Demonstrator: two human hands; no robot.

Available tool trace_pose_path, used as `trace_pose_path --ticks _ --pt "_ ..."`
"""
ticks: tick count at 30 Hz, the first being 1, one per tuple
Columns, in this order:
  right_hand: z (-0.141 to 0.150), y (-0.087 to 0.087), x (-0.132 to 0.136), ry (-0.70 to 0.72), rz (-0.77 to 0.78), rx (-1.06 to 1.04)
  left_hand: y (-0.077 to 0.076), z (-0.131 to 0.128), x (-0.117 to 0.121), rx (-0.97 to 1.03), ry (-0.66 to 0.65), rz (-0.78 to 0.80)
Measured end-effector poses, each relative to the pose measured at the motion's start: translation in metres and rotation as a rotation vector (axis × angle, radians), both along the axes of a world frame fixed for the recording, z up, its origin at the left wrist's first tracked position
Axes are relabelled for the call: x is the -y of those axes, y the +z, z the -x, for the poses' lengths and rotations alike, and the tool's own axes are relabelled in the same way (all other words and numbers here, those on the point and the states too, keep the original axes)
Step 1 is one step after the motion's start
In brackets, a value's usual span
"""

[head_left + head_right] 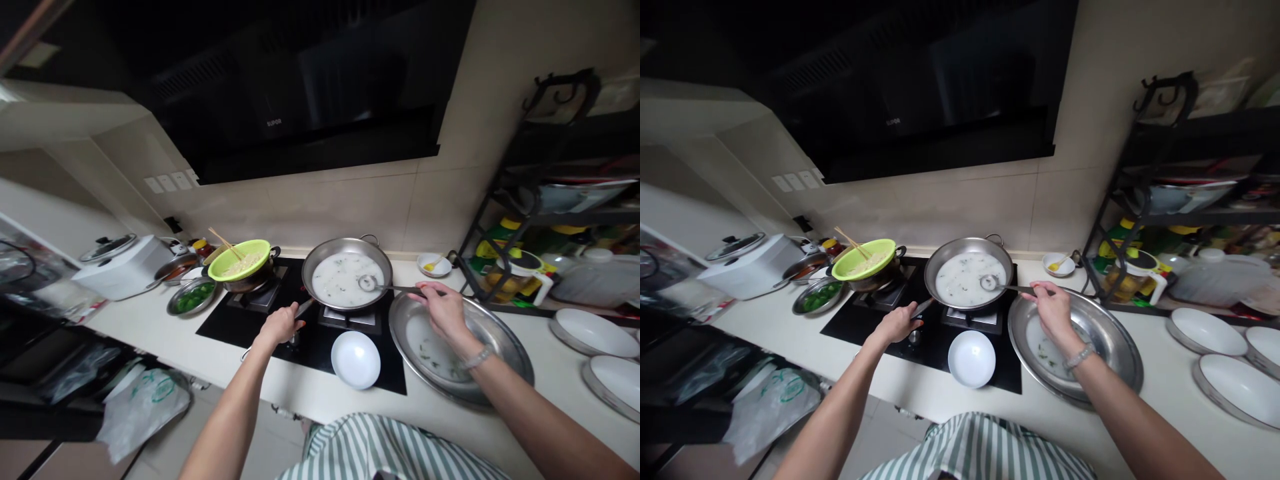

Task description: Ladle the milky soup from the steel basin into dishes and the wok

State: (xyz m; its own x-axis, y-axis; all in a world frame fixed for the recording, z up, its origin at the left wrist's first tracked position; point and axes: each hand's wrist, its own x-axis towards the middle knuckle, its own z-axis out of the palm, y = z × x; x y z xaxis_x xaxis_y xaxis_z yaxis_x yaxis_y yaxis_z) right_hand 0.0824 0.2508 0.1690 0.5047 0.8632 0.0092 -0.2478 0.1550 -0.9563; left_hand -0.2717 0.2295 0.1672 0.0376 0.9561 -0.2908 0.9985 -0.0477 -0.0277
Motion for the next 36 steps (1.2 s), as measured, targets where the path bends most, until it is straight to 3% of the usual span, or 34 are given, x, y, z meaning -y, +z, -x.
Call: trace_pose_path --ticks 12,18,26,32,34,36 --pt "-0.005 0.004 0.005 0.024 0.006 -0.039 0.001 -0.001 0.001 0.003 0.021 -0.003" --pt "-0.012 0.014 0.016 0.035 -0.009 -0.079 0.002 -0.002 0.001 0.01 0.018 -0.001" --pt "-0.059 0.029 0.054 -0.047 0.085 -0.108 0.0 -0.001 0.0 -0.016 0.0 -0.004" --pt "-0.089 0.013 0.085 -0.169 0.129 -0.085 -0.003 0.001 -0.001 -0.009 0.0 -0.005" --pt "-0.095 0.005 0.094 -0.196 0.172 0.027 -0.004 0.002 -0.001 -0.008 -0.004 -0.005" --pt "-0.101 -0.004 0.104 -0.189 0.242 0.271 -0.004 0.002 -0.001 -0.014 -0.007 -0.005"
